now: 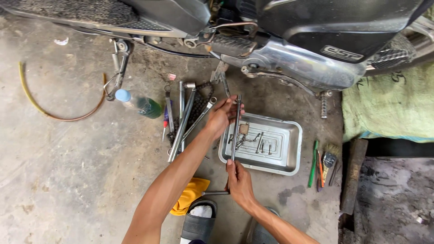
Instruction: Repairing a motorcycle engine by removing bolts and components using hand tools
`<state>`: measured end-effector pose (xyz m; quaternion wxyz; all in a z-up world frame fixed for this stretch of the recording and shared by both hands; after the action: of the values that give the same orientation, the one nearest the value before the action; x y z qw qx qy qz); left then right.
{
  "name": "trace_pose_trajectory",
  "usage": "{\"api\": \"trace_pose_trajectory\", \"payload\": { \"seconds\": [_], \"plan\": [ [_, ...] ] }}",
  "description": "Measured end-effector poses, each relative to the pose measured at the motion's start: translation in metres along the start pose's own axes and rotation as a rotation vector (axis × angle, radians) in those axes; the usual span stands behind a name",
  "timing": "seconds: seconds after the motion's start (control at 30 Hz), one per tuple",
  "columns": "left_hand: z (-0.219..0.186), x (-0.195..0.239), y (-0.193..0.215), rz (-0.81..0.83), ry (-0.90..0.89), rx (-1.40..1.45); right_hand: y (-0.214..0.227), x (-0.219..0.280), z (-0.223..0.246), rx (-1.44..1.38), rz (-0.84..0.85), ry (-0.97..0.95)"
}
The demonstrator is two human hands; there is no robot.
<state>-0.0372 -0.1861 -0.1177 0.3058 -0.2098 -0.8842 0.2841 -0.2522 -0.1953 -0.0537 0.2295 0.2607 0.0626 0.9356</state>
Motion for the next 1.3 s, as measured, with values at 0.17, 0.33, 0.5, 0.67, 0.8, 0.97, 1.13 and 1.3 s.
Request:
{"api": "trace_pose_trajectory", "payload": {
  "seconds": [0.17, 0.33, 0.5, 0.67, 0.8, 0.97, 1.13, 1.3],
  "plan": [
    [-0.022, -0.033, 0.001, -0.116, -0.072, -0.206, -0.01, -0.017, 0.017, -0.109, -0.004, 0.092],
    [-0.031, -0.062, -0.018, -0.114, -0.185, -0.088, -0.008, -0.038, 0.006, -0.217, -0.093, 0.19],
    [-0.032, -0.083, -0.033, -0.041, -0.148, 0.102, 0.001, -0.05, 0.003, -0.274, -0.085, 0.214],
    [-0.031, -0.102, -0.018, 0.002, -0.104, 0.216, 0.008, -0.056, 0.006, -0.259, -0.066, 0.219],
    [-0.037, -0.087, -0.028, -0.001, -0.075, 0.376, 0.008, -0.058, 0.014, -0.257, -0.053, 0.233],
    [-0.041, -0.094, -0.025, -0.007, -0.075, 0.496, 0.009, -0.066, 0.017, -0.22, -0.013, 0.222],
    [-0.03, -0.12, -0.005, -0.074, -0.074, 0.511, 0.007, -0.072, 0.027, -0.183, 0.013, 0.254],
    [-0.021, -0.136, 0.008, -0.138, -0.054, 0.41, 0.005, -0.079, 0.037, -0.193, 0.027, 0.303]
  ]
}}
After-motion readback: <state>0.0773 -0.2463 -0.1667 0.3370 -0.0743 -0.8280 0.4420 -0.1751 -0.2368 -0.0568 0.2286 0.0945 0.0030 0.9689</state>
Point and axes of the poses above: each hand's wrist, its own x-axis away from the middle knuckle, its own y-axis out of the back of the hand, z = x × y, the point moved 6 cm from there along -x, towards the middle knuckle, and after that the axes turned 5 degrees about -z, right-handed, at the moved point
